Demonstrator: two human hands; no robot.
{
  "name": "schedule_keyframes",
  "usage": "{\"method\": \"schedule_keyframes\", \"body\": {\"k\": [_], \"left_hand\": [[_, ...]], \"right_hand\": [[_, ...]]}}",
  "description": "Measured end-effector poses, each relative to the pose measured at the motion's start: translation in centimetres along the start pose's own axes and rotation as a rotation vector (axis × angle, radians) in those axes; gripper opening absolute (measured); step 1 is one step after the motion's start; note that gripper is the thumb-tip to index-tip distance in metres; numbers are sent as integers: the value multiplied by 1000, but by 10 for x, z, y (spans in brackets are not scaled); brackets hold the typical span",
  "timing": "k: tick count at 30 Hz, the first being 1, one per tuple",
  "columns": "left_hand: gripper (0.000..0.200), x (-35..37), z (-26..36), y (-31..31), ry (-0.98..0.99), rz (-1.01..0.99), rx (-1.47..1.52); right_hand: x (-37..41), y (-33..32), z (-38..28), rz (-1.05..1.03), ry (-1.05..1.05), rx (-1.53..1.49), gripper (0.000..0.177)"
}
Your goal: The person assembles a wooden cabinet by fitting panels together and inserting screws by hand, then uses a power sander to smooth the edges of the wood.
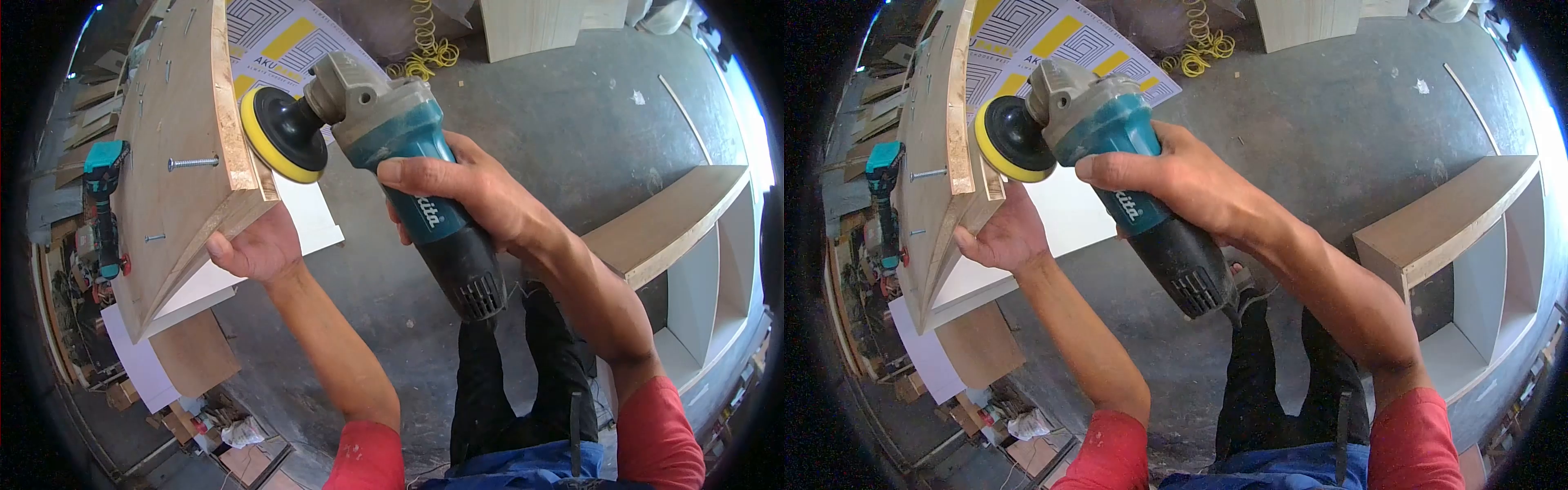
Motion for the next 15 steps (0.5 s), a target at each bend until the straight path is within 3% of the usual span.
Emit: {"method": "schedule_keyframes", "body": {"k": [15], "left_hand": [[83,-1,0,-1,-6,26,-3]], "right_hand": [[30,9,1,-9,30,-14,64]]}}
Point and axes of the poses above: each hand's wrist, its own x-axis away from the middle knuckle, its own y-axis out of the palm, z = x × y, the point moved 5 cm from there along -x, towards the middle knuckle, and after that the axes turned 3 degrees about -z, right-handed, at the moved point
